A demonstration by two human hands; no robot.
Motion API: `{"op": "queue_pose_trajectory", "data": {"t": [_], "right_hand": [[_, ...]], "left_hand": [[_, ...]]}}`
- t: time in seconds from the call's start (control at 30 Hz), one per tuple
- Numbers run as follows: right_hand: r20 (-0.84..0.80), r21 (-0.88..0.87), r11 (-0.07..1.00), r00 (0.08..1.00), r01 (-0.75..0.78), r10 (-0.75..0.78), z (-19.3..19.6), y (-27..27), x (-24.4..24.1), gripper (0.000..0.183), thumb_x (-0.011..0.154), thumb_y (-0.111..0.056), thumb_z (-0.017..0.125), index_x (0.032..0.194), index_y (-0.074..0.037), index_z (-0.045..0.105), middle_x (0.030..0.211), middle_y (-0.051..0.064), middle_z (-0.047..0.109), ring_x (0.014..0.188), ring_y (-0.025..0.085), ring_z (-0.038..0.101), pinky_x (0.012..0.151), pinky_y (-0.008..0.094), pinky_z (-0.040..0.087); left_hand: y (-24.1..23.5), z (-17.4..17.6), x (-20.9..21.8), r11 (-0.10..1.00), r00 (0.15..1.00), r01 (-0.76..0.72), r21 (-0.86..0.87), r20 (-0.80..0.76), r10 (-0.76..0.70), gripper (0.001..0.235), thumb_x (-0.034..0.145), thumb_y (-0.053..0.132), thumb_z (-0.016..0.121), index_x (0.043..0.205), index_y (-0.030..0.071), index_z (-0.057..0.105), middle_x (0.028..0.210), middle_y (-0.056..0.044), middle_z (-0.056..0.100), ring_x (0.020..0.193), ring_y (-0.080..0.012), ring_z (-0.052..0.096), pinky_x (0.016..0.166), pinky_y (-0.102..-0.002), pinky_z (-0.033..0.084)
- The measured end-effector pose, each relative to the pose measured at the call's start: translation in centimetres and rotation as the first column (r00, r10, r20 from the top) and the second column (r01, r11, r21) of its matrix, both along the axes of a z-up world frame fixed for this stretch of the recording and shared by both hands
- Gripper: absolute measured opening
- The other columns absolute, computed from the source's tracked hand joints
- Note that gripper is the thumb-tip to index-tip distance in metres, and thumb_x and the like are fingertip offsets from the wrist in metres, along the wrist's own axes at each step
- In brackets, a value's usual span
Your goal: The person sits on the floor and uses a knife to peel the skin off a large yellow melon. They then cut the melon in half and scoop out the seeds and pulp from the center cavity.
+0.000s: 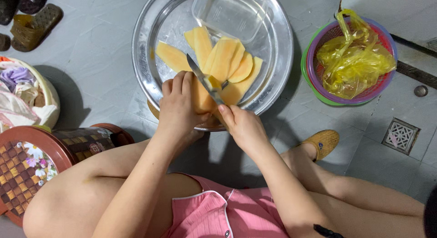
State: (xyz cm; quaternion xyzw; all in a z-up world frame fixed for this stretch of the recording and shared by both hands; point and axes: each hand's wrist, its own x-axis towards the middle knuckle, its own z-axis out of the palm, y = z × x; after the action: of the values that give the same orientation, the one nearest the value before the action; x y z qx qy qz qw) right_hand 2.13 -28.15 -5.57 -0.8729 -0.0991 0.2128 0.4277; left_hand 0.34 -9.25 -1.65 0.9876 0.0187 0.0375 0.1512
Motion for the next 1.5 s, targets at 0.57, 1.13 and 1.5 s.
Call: {"op": "queue_pose_trajectory", "data": {"t": [0.57, 1.13, 1.5], "right_hand": [[-0.218, 0.190, 0.978, 0.975, 0.088, -0.045, -6.0, 0.7, 2.1, 0.059, 0.103, -0.053, 0.047, 0.085, -0.003, 0.073, 0.065, 0.011, 0.064, 0.064, 0.023, 0.065, 0.066, 0.038, 0.052], [-0.812, 0.275, 0.913, 0.581, 0.301, 0.053, -10.4, 0.7, 1.5, 0.058, 0.106, -0.054, 0.039, 0.101, -0.001, 0.063, 0.055, -0.004, 0.041, 0.038, 0.008, 0.032, 0.035, 0.027, 0.025], [-0.883, 0.445, 0.603, 0.439, 0.663, 0.169, -12.2, 5.3, -0.5, 0.048, 0.103, -0.060, 0.040, 0.107, -0.013, 0.050, 0.055, 0.001, 0.042, 0.038, 0.011, 0.037, 0.034, 0.027, 0.027]], "left_hand": [[2.4, 0.2, 0.5, 0.997, 0.993, 0.073, -0.025, 0.091, -0.070, 0.114, 0.049, 0.031, 0.098, 0.143, -0.001, 0.044, 0.141, -0.023, 0.050, 0.122, -0.0453, 0.048, 0.105, -0.051, 0.046], [9.1, -1.5, -0.9, 0.939, 0.998, -0.035, -0.342, -0.058, 0.016, 0.113, 0.054, 0.041, 0.096, 0.145, 0.000, 0.042, 0.141, -0.023, 0.049, 0.133, -0.0420, 0.045, 0.113, -0.050, 0.039], [8.0, -2.2, -0.2, 0.625, 0.758, -0.649, -0.433, -0.432, 0.489, 0.092, 0.076, 0.062, 0.077, 0.133, -0.005, 0.052, 0.120, -0.025, 0.069, 0.103, -0.0303, 0.074, 0.084, -0.044, 0.061]]}}
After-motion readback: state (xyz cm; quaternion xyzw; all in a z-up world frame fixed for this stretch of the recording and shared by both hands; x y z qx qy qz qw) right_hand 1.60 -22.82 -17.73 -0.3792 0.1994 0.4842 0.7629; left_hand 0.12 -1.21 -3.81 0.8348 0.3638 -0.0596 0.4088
